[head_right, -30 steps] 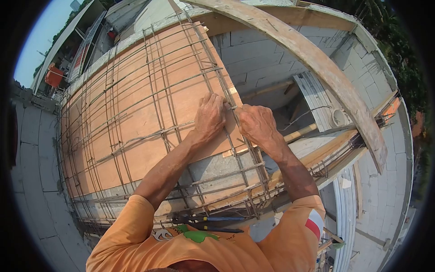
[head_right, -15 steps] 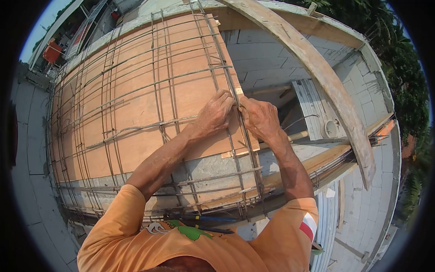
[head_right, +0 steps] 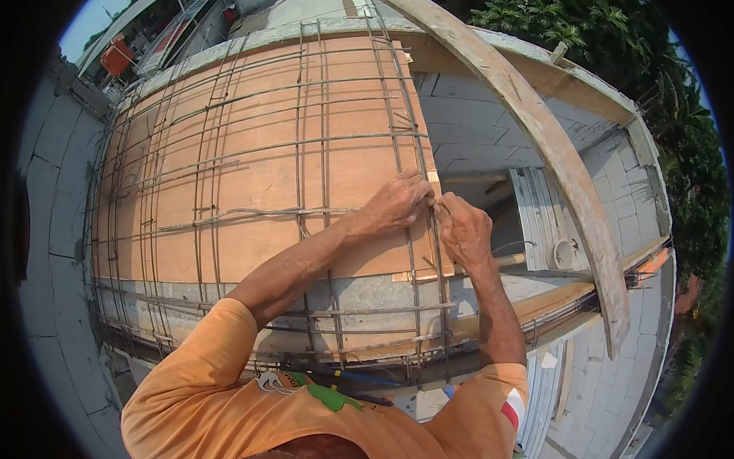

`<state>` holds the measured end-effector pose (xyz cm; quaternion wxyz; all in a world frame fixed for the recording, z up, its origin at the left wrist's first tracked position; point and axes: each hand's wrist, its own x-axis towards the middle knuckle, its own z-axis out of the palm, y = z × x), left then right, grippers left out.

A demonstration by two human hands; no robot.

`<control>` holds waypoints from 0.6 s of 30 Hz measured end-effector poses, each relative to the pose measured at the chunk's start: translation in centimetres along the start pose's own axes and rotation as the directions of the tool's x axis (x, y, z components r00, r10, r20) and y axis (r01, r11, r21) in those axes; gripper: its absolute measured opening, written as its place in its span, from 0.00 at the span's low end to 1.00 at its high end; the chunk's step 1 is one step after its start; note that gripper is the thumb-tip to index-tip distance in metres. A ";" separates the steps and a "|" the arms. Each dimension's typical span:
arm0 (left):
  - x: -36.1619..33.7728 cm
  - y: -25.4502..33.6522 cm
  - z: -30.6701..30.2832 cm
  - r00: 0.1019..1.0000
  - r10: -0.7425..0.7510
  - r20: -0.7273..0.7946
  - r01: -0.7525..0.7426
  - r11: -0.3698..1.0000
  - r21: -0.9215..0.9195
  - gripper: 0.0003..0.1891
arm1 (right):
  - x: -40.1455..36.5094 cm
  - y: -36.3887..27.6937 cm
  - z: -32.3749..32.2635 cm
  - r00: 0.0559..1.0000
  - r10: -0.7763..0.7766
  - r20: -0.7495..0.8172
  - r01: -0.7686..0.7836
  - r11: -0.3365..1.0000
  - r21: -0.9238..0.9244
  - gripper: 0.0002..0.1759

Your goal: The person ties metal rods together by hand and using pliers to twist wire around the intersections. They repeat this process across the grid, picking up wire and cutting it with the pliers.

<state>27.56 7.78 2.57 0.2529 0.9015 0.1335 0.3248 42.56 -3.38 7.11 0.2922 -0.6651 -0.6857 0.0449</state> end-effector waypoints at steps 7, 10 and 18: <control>-1.1 0.3 -0.6 0.983 -0.153 -0.098 0.151 0.988 -0.020 0.12 | -0.5 -0.2 0.0 0.998 -0.042 -0.045 0.039 0.998 -0.054 0.05; -1.6 1.5 0.4 0.969 -0.201 -0.142 0.224 0.960 0.169 0.11 | -0.4 -0.6 -0.3 0.999 0.034 0.003 -0.034 0.999 -0.042 0.07; -1.5 3.8 2.9 0.862 -0.397 -0.315 0.447 0.889 0.101 0.07 | -0.4 -1.2 0.1 1.000 0.003 -0.007 -0.004 0.993 -0.115 0.06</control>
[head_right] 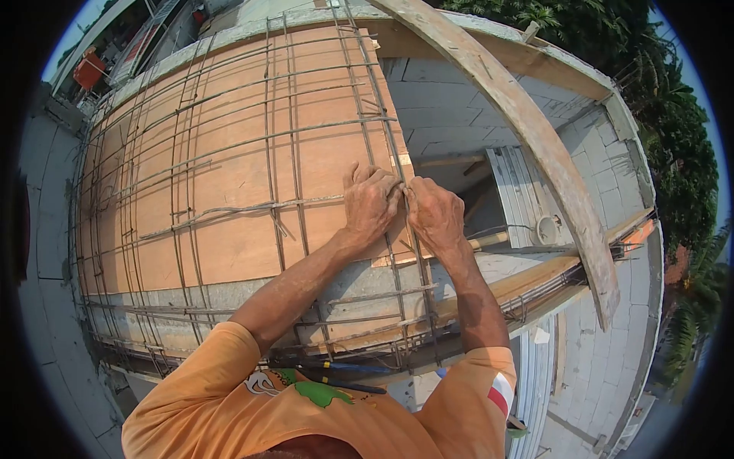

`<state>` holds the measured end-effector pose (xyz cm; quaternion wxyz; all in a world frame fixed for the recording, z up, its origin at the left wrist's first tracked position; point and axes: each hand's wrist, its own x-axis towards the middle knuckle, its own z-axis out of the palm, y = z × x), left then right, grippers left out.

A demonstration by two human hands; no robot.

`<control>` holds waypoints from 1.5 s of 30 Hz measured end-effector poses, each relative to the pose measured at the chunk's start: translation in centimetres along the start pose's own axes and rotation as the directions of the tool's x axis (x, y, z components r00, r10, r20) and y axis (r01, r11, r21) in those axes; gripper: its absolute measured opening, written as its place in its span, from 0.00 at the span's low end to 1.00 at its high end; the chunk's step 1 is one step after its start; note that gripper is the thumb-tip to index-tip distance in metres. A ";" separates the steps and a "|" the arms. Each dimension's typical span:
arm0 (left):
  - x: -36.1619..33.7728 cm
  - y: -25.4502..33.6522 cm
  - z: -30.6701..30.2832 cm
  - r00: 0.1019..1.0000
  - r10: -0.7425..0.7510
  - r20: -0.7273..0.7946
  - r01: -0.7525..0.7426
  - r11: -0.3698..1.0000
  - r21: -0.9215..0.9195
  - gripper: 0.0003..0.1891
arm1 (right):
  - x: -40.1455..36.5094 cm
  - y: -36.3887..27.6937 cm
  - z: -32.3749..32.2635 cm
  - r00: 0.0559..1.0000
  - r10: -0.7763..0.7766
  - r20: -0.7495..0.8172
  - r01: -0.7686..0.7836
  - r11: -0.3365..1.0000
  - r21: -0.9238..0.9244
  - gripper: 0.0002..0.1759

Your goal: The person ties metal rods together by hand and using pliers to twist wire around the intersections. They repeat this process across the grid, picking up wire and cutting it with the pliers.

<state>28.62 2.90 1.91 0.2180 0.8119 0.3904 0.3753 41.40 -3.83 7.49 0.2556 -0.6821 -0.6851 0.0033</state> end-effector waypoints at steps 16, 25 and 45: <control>-0.6 0.6 0.8 0.995 -0.037 -0.089 0.029 0.995 -0.098 0.11 | 1.2 -1.4 -2.8 0.983 0.051 0.176 -0.057 0.998 0.029 0.11; -0.5 0.2 0.9 0.992 -0.026 -0.120 0.015 0.995 -0.095 0.07 | 2.9 -1.1 -3.0 0.964 -0.217 0.153 0.245 0.949 -0.197 0.06; 0.2 0.4 0.6 0.983 -0.170 0.064 0.177 0.976 -0.127 0.09 | 4.6 3.0 -3.2 0.942 -0.050 0.332 0.154 0.943 -0.295 0.10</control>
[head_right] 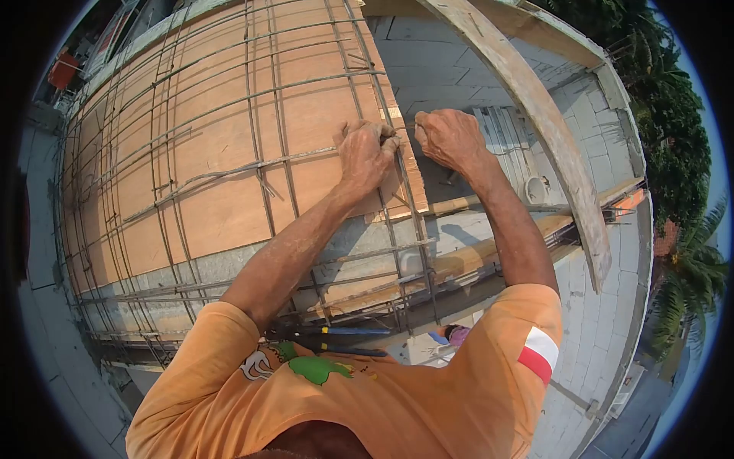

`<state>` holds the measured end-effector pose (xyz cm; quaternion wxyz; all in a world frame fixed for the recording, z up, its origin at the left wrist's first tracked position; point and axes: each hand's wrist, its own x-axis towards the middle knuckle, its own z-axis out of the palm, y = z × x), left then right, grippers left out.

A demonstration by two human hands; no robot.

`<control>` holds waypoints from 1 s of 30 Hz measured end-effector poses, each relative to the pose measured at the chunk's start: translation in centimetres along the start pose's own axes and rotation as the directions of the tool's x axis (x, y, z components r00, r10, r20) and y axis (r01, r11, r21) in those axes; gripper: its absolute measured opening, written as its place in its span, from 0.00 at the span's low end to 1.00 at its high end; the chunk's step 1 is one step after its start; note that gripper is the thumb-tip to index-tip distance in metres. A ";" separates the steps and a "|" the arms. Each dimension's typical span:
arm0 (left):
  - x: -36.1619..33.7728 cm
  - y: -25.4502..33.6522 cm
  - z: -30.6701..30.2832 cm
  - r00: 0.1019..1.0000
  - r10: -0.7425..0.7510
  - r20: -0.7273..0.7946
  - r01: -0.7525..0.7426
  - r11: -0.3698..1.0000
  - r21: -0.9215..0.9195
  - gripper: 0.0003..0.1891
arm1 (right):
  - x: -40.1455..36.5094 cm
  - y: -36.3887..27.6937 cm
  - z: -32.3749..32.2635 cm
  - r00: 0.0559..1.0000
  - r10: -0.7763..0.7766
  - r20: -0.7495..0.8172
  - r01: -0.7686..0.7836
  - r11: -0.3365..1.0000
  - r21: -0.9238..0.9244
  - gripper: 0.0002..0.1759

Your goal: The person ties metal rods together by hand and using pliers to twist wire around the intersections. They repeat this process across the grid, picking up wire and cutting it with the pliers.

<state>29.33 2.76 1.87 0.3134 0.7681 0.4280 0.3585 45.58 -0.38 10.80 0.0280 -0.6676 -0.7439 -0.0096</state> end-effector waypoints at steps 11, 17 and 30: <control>0.2 0.4 -0.2 0.999 0.016 -0.051 -0.017 1.000 -0.019 0.07 | -3.2 -1.9 0.6 0.984 -0.150 0.097 0.158 0.983 -0.089 0.09; 0.1 -0.3 0.3 0.992 0.105 -0.069 -0.102 0.994 0.041 0.08 | -0.5 -3.7 -2.3 0.959 -0.122 0.255 0.086 0.986 0.145 0.09; 0.7 -1.9 1.0 0.997 0.062 -0.045 -0.063 0.998 -0.021 0.09 | -20.1 -18.1 -2.0 0.899 -0.369 0.236 0.258 0.882 0.395 0.19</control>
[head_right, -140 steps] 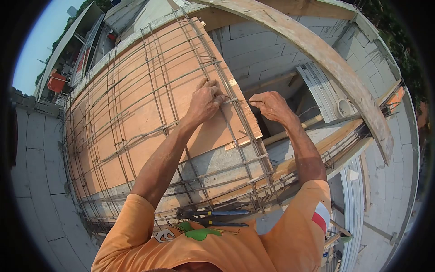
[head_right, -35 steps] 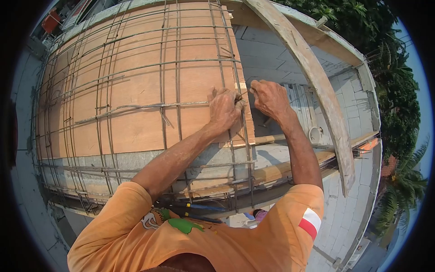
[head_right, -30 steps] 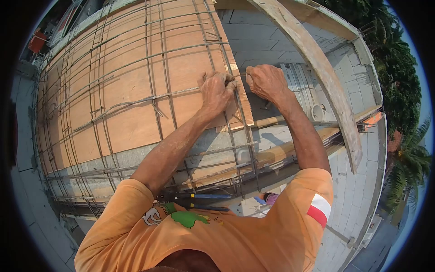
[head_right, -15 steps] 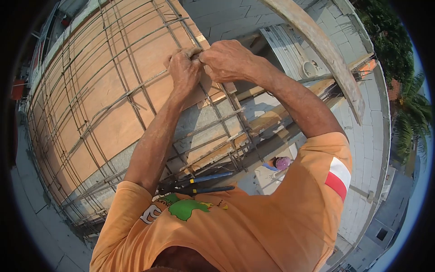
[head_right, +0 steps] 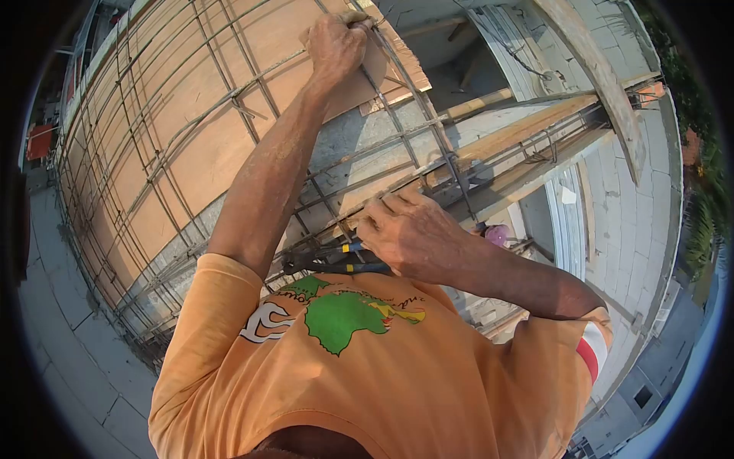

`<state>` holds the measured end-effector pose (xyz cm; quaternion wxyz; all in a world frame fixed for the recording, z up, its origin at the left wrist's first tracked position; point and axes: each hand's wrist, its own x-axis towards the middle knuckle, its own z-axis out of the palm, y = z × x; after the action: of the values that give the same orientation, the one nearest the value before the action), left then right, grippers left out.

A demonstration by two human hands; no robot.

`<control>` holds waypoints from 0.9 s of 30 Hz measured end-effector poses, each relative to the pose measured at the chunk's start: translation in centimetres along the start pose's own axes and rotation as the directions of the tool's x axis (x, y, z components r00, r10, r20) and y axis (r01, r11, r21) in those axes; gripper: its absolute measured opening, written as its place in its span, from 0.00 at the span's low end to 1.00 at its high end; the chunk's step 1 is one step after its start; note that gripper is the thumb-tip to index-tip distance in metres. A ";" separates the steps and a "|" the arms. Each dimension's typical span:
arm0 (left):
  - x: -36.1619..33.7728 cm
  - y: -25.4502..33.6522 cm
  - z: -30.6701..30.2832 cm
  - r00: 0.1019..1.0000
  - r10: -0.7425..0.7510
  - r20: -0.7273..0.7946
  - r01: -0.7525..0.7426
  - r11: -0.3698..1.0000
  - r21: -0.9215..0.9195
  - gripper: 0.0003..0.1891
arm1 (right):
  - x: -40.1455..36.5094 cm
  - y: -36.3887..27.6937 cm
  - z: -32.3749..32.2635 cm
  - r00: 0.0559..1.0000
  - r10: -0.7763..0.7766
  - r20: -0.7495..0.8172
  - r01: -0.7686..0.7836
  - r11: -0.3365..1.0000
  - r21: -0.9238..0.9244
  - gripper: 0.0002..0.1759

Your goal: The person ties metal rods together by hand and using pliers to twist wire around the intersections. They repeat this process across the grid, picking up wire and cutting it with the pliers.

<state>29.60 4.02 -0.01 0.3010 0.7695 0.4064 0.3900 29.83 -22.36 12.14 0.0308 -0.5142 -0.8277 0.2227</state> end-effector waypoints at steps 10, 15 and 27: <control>1.1 2.6 -2.5 0.973 -0.112 0.204 0.102 0.993 0.059 0.15 | -3.2 -4.6 11.3 0.969 0.211 -0.126 -0.221 0.973 -0.065 0.40; 1.0 2.9 -2.9 0.965 -0.111 0.237 0.104 0.994 0.042 0.15 | -3.4 -4.3 11.5 0.960 0.148 -0.236 -0.182 0.975 -0.126 0.37; 1.5 1.8 -3.4 0.964 -0.087 0.251 0.113 0.989 -0.092 0.14 | -7.7 -1.1 0.0 0.706 0.700 -0.104 -0.296 0.425 0.855 0.19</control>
<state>27.95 4.91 3.64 0.4087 0.7734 0.3831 0.2967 32.52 -29.44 13.98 0.3730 -0.7092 -0.4096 0.4361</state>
